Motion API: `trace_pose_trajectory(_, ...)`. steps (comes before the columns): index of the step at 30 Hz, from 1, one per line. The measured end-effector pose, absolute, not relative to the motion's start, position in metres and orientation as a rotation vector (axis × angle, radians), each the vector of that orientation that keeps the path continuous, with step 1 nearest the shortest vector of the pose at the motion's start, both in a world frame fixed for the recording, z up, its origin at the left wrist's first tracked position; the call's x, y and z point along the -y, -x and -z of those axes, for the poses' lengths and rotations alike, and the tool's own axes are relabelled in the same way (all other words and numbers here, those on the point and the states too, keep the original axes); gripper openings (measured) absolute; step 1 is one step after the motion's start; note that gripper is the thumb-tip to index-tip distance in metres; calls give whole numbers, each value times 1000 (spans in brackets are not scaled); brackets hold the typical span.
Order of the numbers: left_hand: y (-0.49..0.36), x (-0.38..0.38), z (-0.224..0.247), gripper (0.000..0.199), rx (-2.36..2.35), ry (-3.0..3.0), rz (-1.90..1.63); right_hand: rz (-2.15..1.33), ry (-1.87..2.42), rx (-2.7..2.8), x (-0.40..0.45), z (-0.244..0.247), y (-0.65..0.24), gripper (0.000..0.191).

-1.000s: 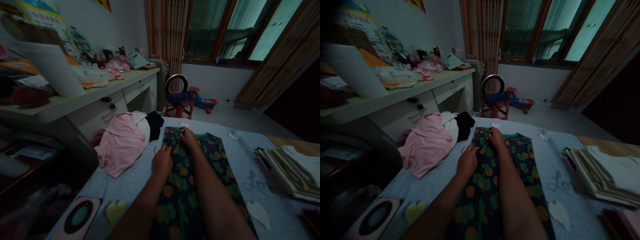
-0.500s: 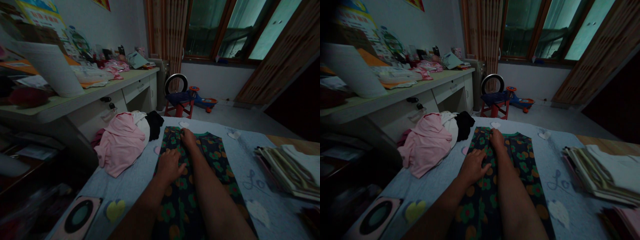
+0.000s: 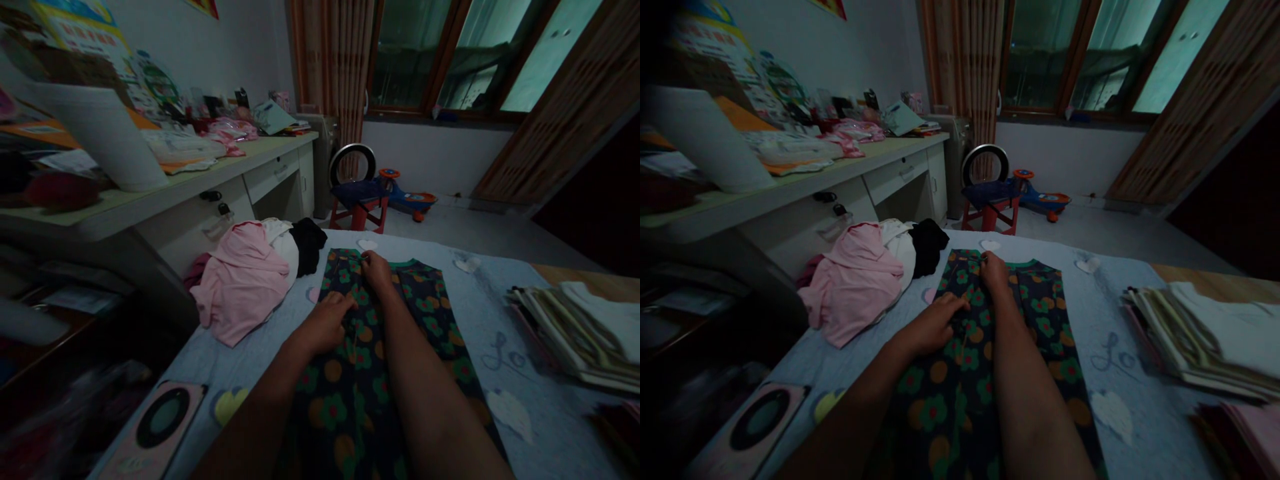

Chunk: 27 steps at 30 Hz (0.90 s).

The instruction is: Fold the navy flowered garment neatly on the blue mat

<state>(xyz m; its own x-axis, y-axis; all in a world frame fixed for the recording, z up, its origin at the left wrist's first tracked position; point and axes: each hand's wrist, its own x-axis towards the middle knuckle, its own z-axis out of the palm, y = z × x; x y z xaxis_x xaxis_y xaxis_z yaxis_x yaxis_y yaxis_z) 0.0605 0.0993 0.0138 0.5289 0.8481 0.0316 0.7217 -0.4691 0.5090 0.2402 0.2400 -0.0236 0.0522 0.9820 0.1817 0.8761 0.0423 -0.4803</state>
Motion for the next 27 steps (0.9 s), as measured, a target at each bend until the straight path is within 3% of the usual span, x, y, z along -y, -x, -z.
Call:
trace_pose_trajectory(4,-65,-97,-6,60,-1375,-2423,-373,-286,1877,1875,-240,23,-240,29)
trace_pose_trajectory(16,-72,-93,6,25,-1439,-2643,-452,-287,1830,1882,-243,26,-242,29)
trace_pose_trajectory(27,-71,-98,14,20,-1393,-2624,-517,-280,1850,1865,-242,26,-241,29)
